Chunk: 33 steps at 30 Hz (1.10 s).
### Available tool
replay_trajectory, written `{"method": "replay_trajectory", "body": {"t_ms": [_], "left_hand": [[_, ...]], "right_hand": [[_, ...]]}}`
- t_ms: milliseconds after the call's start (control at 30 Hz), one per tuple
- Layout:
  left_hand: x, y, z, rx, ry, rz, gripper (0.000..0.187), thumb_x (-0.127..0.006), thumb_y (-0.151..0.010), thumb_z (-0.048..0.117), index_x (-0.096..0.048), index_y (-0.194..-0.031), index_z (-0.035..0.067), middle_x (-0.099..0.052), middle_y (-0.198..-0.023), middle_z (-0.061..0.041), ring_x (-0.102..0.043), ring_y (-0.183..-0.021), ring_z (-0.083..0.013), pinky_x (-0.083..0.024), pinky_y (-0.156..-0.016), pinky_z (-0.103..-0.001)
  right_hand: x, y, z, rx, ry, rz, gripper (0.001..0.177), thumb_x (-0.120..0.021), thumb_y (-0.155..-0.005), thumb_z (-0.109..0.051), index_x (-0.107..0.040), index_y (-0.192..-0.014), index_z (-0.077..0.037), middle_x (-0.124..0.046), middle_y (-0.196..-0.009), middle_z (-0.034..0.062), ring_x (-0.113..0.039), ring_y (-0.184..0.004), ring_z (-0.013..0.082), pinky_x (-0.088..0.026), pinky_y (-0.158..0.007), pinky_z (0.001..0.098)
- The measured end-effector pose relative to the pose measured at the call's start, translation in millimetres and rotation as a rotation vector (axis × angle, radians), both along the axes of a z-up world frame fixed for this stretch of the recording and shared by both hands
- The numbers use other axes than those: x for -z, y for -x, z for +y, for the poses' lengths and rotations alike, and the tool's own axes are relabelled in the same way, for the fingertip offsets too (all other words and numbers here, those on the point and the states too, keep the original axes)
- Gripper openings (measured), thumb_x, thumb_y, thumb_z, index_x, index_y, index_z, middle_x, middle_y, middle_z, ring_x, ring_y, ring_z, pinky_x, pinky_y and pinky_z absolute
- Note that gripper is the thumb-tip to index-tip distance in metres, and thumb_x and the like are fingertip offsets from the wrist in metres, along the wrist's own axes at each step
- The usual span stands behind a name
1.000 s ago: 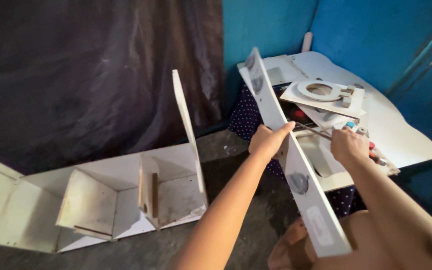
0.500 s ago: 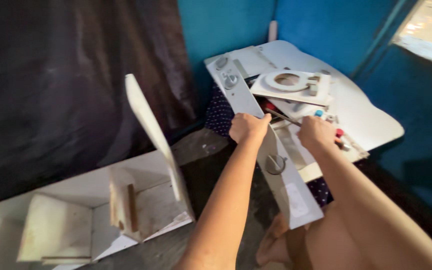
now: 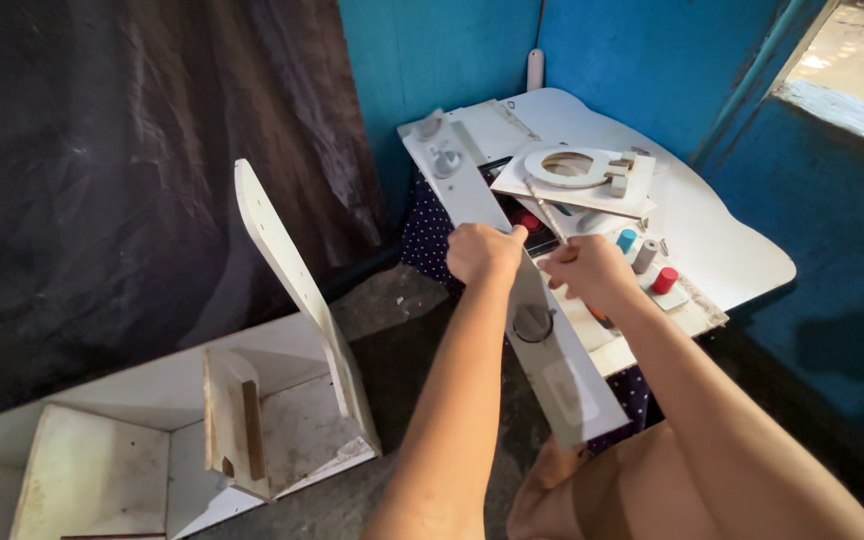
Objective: The person assembles a white wooden toy kitchen unit on the floor. They use a screwdriver to attach side panels and internal dividers, then place a circular component into a compartment. The person continues to secure the structure with screws.
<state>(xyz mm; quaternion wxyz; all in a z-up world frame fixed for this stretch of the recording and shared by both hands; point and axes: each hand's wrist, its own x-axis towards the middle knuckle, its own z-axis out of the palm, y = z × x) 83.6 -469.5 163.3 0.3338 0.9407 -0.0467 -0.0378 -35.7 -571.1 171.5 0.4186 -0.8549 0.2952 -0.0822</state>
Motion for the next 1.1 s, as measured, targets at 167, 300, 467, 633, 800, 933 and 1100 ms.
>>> {"method": "replay_trajectory", "body": {"t_ms": [167, 300, 467, 633, 800, 933, 1100], "left_hand": [[1.0, -4.7, -8.3, -0.038, -0.084, 0.057, 0.085, -0.085, -0.07, 0.061, -0.064, -0.116, -0.007, -0.069, -0.117, -0.017, -0.075, -0.1, -0.0273, -0.063, -0.081, -0.035], [12.4, -8.9, -22.2, 0.072, -0.054, 0.001, 0.076, -0.077, -0.082, 0.059, -0.064, -0.12, -0.005, -0.063, -0.124, -0.019, -0.071, -0.108, -0.0326, -0.062, -0.083, -0.039], [15.0, -20.5, -9.8, 0.176, -0.006, 0.169, 0.063, -0.07, -0.089, 0.054, -0.065, -0.123, 0.001, -0.053, -0.137, -0.016, -0.064, -0.119, -0.0342, -0.059, -0.093, -0.044], [17.4, 19.1, 43.0, 0.285, 0.036, -0.114, 0.055, -0.071, -0.09, 0.046, -0.064, -0.123, 0.002, -0.05, -0.138, -0.02, -0.057, -0.122, -0.0392, -0.054, -0.095, -0.05], [24.5, 65.1, 181.1, 0.579, -0.004, -0.184, 0.051, -0.073, -0.084, 0.046, -0.068, -0.121, 0.011, -0.065, -0.119, -0.015, -0.064, -0.109, -0.0385, -0.054, -0.087, -0.051], [8.9, 66.3, 409.4, 0.168, -0.013, -0.165, 0.047, -0.08, -0.078, 0.041, -0.075, -0.109, 0.007, -0.072, -0.104, -0.014, -0.072, -0.093, -0.0319, -0.057, -0.082, -0.045], [-10.9, 70.0, 641.6, -0.515, -0.169, -0.181, 0.048, -0.077, -0.08, 0.043, -0.074, -0.112, 0.007, -0.073, -0.104, -0.014, -0.072, -0.092, -0.03, -0.057, -0.081, -0.044]], "right_hand": [[6.4, -6.0, 3.6, -0.103, 0.16, 0.027, 0.041, -0.082, -0.078, -0.033, -0.075, -0.107, -0.006, -0.079, -0.091, 0.0088, -0.073, -0.076, 0.0255, -0.058, -0.067, 0.0387], [13.9, -9.4, 0.7, -0.097, 0.463, 0.189, 0.05, -0.085, -0.075, -0.046, -0.077, -0.112, -0.013, -0.078, -0.099, 0.0059, -0.073, -0.094, 0.0282, -0.057, -0.08, 0.0433], [15.5, -8.4, -4.5, -0.054, 0.534, 0.121, 0.051, -0.085, -0.076, -0.045, -0.075, -0.112, -0.012, -0.078, -0.097, 0.0062, -0.073, -0.095, 0.0281, -0.057, -0.079, 0.0446], [12.2, -5.4, 10.1, -0.064, 0.777, 0.084, 0.04, -0.082, -0.082, -0.048, -0.079, -0.093, -0.01, -0.074, -0.095, 0.013, -0.072, -0.095, 0.0328, -0.057, -0.079, 0.0459], [-6.3, -6.3, 35.2, -0.068, 0.832, -0.038, 0.042, -0.078, -0.089, -0.046, -0.073, -0.101, -0.006, -0.075, -0.087, 0.0164, -0.072, -0.087, 0.0375, -0.055, -0.075, 0.0487], [-21.3, -5.3, 69.7, -0.128, 0.841, -0.247, 0.039, -0.077, -0.087, -0.04, -0.073, -0.104, -0.006, -0.077, -0.084, 0.0116, -0.072, -0.081, 0.0371, -0.054, -0.071, 0.0502], [-38.8, -11.4, 131.0, -0.275, 0.779, -0.166, 0.033, -0.073, -0.092, -0.042, -0.073, -0.105, -0.011, -0.076, -0.081, 0.0108, -0.073, -0.077, 0.0337, -0.057, -0.07, 0.0466]]}}
